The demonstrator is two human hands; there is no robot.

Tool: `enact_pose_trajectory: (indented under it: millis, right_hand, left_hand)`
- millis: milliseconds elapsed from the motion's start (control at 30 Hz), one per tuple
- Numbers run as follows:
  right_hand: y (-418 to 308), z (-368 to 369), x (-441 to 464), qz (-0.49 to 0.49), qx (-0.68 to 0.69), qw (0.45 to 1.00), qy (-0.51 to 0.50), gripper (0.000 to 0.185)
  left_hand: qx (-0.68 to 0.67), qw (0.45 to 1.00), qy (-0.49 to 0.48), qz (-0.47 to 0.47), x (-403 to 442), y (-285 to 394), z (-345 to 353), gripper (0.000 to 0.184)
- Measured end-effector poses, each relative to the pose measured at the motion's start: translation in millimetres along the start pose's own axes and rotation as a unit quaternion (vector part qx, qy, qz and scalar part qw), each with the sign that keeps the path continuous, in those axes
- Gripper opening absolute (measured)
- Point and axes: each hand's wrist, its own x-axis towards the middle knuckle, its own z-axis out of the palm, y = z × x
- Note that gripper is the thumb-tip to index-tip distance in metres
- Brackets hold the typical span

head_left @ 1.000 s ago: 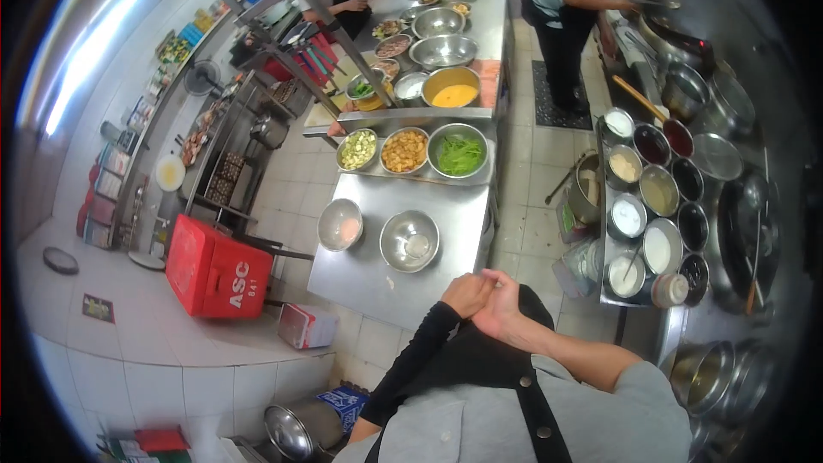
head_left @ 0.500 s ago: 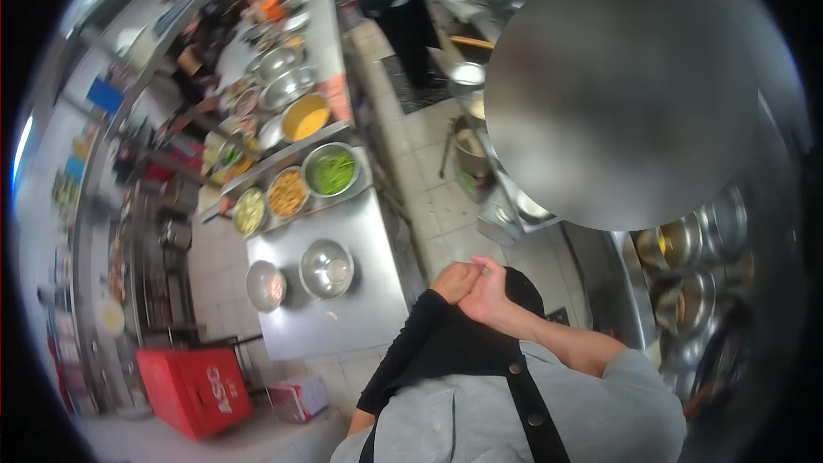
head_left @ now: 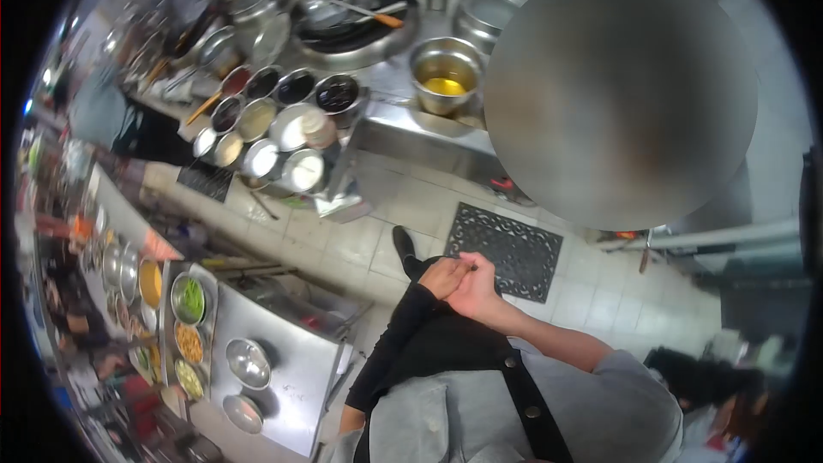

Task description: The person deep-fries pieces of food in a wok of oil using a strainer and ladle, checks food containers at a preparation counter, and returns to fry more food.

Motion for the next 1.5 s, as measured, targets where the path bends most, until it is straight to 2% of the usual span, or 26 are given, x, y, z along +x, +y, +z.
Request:
enact_pose_trajectory:
  millis: [133, 167, 267, 400, 500, 533, 600, 633, 667, 733, 800, 900, 1000, 1033, 1100, 1133, 1267, 1333, 1400, 1433, 1500]
  right_hand:
    - [-30.8, -33.1, -29.8, -0.012, 0.063, 0.998, 0.020, 0.053]
    - [-36.8, -44.8, -26.8, 0.004, 0.086, 0.996, 0.003, 0.053]
    - [-62.2, -69.1, -30.1, 0.008, 0.077, 0.997, -0.019, 0.042]
    - [-114.2, -90.1, -33.3, 0.010, -0.011, 0.998, -0.063, 0.040]
    - [-187.5, -119.5, -49.1, -0.047, -0.255, 0.960, -0.101, 0.042]
    - [-216.6, -120.9, -62.7, -0.156, -0.339, 0.927, -0.047, 0.044]
    - [-277.6, -124.3, -91.7, -0.351, -0.481, 0.801, 0.072, 0.050]
    - [-308.9, -132.4, -91.3, -0.504, -0.536, 0.657, 0.166, 0.058]
    - [-339.1, -137.9, -88.5, -0.623, -0.564, 0.480, 0.250, 0.066]
    - [-406.8, -129.6, -92.8, -0.624, -0.548, 0.463, 0.311, 0.078]
    - [-458.1, -130.8, -64.2, -0.581, -0.575, 0.424, 0.389, 0.088]
    - [-521.6, -128.4, -32.5, -0.415, -0.608, 0.568, 0.367, 0.095]
    - [-553.8, -114.3, -50.9, -0.435, -0.620, 0.544, 0.360, 0.090]
    - [-562.5, -107.9, -63.5, -0.443, -0.614, 0.512, 0.405, 0.083]
    - [-583.9, -110.2, -91.6, -0.441, -0.629, 0.482, 0.422, 0.069]
    - [-594.4, -115.0, -103.3, -0.442, -0.633, 0.465, 0.432, 0.062]
    - [-618.7, -157.8, -118.8, -0.544, -0.591, 0.444, 0.397, 0.040]
    - [-615.3, -169.4, -129.5, -0.576, -0.569, 0.456, 0.370, 0.030]
    - [-616.8, -180.0, -141.4, -0.508, -0.432, 0.683, 0.297, 0.023]
    - [-615.1, -183.1, -144.3, -0.455, -0.347, 0.781, 0.250, 0.020]
    - [-610.0, -174.5, -153.6, -0.467, -0.253, 0.826, 0.186, 0.016]
  left_hand:
    - [-0.030, 0.997, -0.064, -0.043, 16.5, 25.8, 45.9, 0.041]
    - [0.010, 0.994, -0.084, -0.071, 22.2, 30.3, 51.6, 0.041]
    - [0.026, 0.994, -0.098, -0.031, 43.7, 27.6, 71.8, 0.042]
    - [0.017, 0.999, -0.048, -0.009, 82.7, 46.6, 100.6, 0.048]
    - [-0.028, 0.994, -0.017, -0.106, 128.7, 33.5, 123.2, 0.057]
    - [-0.041, 0.981, -0.048, -0.182, 146.3, -4.3, 127.0, 0.063]
    - [0.045, 0.963, -0.084, -0.251, 165.6, 20.2, 141.1, 0.057]
    - [0.056, 0.960, -0.109, -0.252, 175.0, 25.2, 153.6, 0.054]
    - [0.067, 0.954, -0.135, -0.258, 178.0, 24.2, 163.6, 0.051]
    - [0.092, 0.922, -0.223, -0.303, 187.2, 17.4, 177.5, 0.039]
    - [0.109, 0.926, -0.260, -0.251, 201.7, 40.5, 195.2, 0.034]
    - [0.161, 0.946, -0.242, -0.141, 231.5, 76.8, 215.5, 0.031]
    - [0.064, 0.971, -0.172, -0.155, 256.8, 101.1, 223.1, 0.029]
    - [0.043, 0.974, -0.159, -0.153, 261.2, 101.0, 221.0, 0.028]
    - [0.000, 0.980, -0.136, -0.143, 270.7, 87.2, 211.9, 0.028]
    - [0.028, 0.975, -0.146, -0.164, 274.1, 79.6, 204.0, 0.027]
    - [0.102, 0.959, -0.163, -0.208, 275.5, -17.0, 178.3, 0.026]
    - [0.028, 0.962, -0.117, -0.243, 267.2, -54.1, 173.1, 0.026]
    - [-0.041, 0.944, -0.092, -0.313, 258.2, -71.1, 170.1, 0.025]
    - [-0.022, 0.941, -0.114, -0.317, 250.9, -85.2, 167.9, 0.024]
    - [0.022, 0.933, -0.157, -0.322, 245.1, -106.1, 166.6, 0.023]
